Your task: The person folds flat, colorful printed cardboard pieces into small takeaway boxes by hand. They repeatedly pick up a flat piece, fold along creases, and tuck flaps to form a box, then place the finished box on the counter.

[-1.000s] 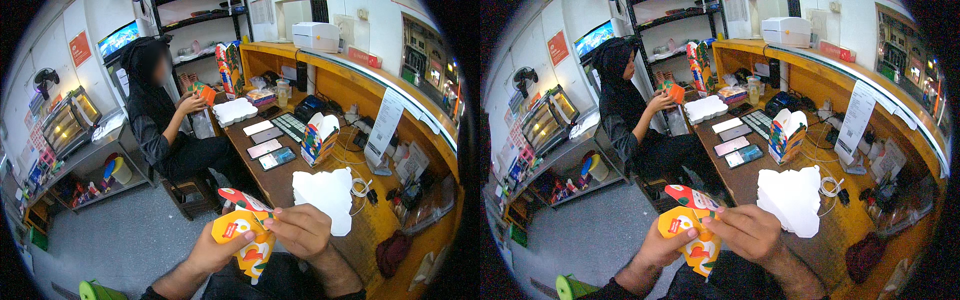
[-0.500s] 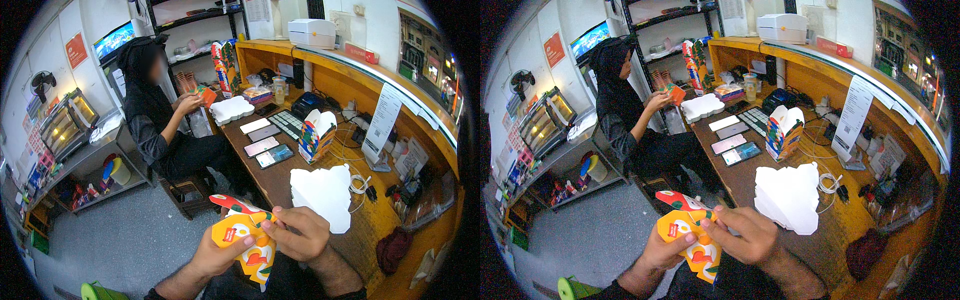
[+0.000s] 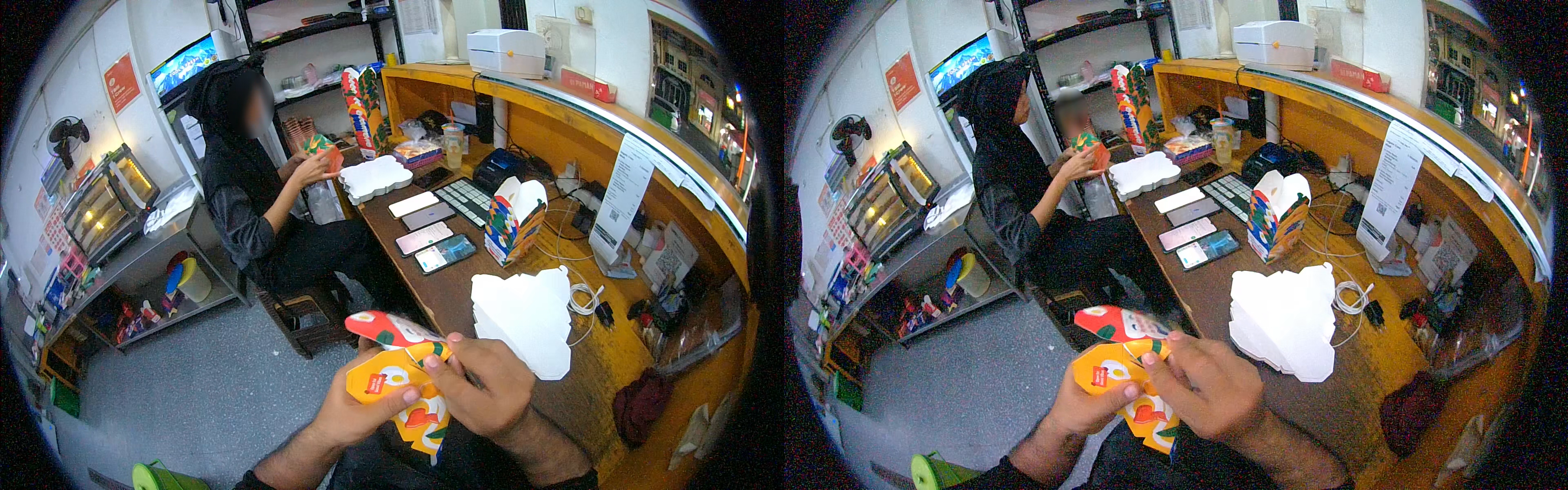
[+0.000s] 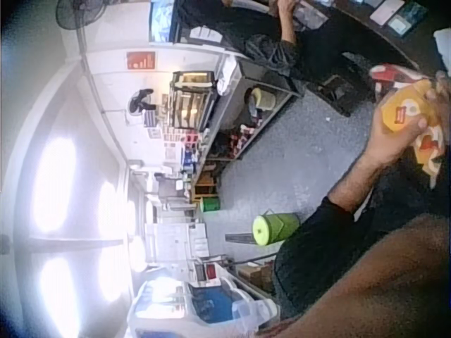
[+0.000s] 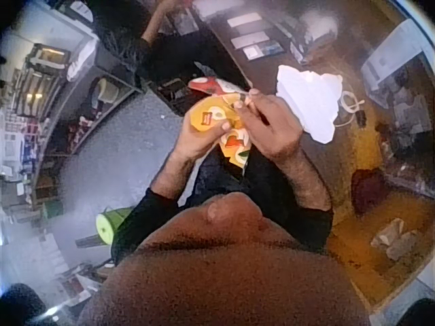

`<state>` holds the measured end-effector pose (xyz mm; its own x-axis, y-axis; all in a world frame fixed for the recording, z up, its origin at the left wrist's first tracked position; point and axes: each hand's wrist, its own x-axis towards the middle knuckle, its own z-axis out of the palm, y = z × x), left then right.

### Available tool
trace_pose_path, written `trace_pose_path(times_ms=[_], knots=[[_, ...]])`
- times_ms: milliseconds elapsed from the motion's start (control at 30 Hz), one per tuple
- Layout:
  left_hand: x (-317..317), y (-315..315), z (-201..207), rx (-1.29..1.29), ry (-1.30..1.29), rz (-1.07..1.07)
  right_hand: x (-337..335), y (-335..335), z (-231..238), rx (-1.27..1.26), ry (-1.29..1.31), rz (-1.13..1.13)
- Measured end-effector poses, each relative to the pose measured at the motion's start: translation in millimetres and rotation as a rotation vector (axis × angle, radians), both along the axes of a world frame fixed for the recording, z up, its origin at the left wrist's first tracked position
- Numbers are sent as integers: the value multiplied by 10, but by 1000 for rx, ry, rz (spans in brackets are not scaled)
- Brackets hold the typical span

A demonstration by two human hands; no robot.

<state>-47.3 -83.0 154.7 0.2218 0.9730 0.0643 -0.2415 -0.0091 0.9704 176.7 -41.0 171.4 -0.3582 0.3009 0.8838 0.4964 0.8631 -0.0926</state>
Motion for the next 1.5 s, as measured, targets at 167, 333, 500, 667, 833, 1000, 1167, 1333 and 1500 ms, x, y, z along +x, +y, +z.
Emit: trace_pose_path(times_ms=[167,333,500,667,833,1000,1167,1333,1500], knots=[[35,4,42,56,-2,82,32,70,35,200,-171,-39],[60,65,67,71,-130,153,47,192,84,134,-252,61],[-19,0,20,-38,-35,106,93,262,91,-319,59,345],[-30,48,32,11,211,41,69,286,56,-719,302,390],[-54,39,66,137,-40,-77,47,301,99,-460,173,353],[115,55,79,368,280,164,25,230,47,-321,121,272],[30,10,140,304,285,182,8,195,138,-232,32,265],[9,56,89,421,350,194,-16,163,-11,-228,107,329],[8,85,94,375,360,207,16,207,-4,-253,89,254]])
